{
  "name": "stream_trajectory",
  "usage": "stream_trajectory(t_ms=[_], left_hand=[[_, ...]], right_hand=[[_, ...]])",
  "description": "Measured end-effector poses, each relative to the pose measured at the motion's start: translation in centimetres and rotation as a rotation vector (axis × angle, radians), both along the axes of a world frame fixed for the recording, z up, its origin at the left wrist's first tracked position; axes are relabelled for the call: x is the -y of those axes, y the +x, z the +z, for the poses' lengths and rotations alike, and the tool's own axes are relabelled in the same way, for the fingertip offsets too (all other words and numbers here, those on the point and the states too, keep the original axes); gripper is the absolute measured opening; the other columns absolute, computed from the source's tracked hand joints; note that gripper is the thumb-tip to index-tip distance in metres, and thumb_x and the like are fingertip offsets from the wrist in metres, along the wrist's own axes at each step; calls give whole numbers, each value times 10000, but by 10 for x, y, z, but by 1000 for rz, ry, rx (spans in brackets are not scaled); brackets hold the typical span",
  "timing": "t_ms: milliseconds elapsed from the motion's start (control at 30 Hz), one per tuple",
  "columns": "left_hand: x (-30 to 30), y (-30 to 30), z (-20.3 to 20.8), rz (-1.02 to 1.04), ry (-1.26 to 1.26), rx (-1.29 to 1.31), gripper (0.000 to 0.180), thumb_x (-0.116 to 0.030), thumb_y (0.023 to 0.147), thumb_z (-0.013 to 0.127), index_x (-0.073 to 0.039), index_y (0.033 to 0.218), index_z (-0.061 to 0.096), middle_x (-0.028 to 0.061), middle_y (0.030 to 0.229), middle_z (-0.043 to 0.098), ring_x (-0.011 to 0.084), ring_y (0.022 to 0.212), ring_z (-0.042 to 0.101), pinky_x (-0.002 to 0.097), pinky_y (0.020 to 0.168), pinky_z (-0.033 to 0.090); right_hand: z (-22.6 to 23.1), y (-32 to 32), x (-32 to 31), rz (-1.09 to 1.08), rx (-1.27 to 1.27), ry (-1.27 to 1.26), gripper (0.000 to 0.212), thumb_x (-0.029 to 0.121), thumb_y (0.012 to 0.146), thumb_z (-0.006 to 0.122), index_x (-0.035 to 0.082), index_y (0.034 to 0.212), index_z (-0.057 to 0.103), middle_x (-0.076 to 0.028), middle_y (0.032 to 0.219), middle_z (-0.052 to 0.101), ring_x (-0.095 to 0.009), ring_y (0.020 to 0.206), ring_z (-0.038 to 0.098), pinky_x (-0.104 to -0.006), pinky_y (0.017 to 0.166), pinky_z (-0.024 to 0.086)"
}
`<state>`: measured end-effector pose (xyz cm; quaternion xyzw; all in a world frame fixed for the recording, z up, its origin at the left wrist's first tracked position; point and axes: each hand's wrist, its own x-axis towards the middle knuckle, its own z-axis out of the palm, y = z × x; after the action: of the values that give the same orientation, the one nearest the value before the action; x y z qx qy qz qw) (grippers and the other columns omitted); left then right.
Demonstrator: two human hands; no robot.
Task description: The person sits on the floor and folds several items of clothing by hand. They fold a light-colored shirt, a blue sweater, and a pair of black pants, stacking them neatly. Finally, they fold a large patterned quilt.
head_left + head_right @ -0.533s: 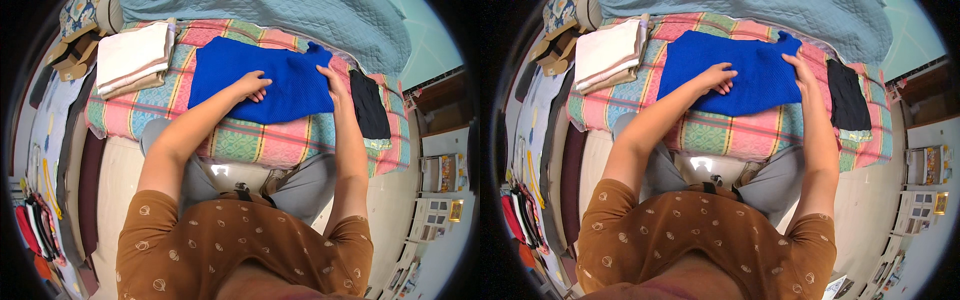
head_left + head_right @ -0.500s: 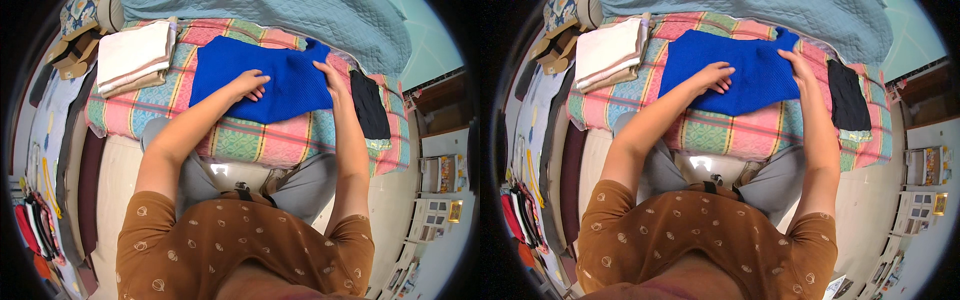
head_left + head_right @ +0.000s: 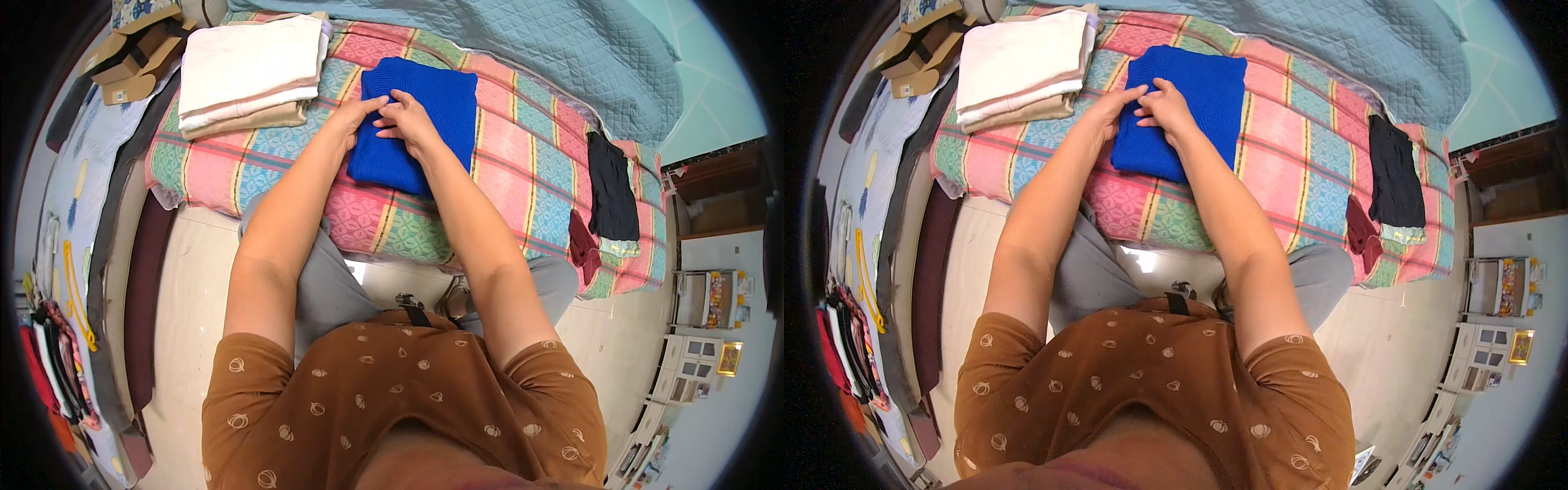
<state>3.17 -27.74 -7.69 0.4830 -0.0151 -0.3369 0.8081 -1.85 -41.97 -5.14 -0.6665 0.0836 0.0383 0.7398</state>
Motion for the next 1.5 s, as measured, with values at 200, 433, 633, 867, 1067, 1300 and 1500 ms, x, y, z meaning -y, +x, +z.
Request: stream_trajectory(t_ms=[200,433,633,867,1067,1300,1500], left_hand=[[13,3,-9,177,186,180,487,15,820,676,76,1283,538,185,1068,673,255,846,679,373,705,583],[13,19,3,245,313,320,630,62,775,608,61,1393,485,188,1002,684,253,797,674,349,688,560],[7,26,-42,365,623,372,609,13,769,628,86,1361,505,243,1115,675,292,884,694,384,760,566],[7,-21,6,256,258,241,669,-152,805,784,107,1342,481,240,1187,647,318,963,688,396,816,579],[-1,-18,0,-17,259,187,729,-218,813,787,54,1391,435,214,1212,635,307,1012,672,410,887,565],[-24,-35,-9,-103,384,285,596,-66,780,693,75,1326,502,181,1139,661,258,946,671,370,867,556],[-82,-42,38,-65,340,152,582,-69,761,704,77,1294,524,176,1082,674,249,875,685,346,805,573]], right_hand=[[-9,-18,40,-215,286,-479,299,110,870,659,16,1153,676,-111,892,708,-172,767,682,-304,669,546],[-12,-41,72,-349,615,-1312,517,326,852,700,108,1311,602,-165,1361,569,-330,1238,547,-481,1041,403],[-48,-53,64,-167,482,-1503,712,514,902,598,137,1483,433,-169,1577,325,-351,1477,251,-600,1173,142],[-84,-50,117,-595,249,-764,711,404,922,639,-23,1444,413,-278,1461,438,-391,1346,443,-450,1113,349],[-69,-17,159,-509,-21,-83,755,360,877,738,-153,1350,450,-253,1264,599,-308,1131,602,-381,982,467],[-49,-2,167,-207,-244,-49,616,354,852,753,-84,1243,566,-200,1142,674,-298,967,672,-425,855,537],[-39,-62,119,-60,-344,177,554,372,849,741,10,1237,583,-135,1111,683,-249,973,687,-383,760,612]])
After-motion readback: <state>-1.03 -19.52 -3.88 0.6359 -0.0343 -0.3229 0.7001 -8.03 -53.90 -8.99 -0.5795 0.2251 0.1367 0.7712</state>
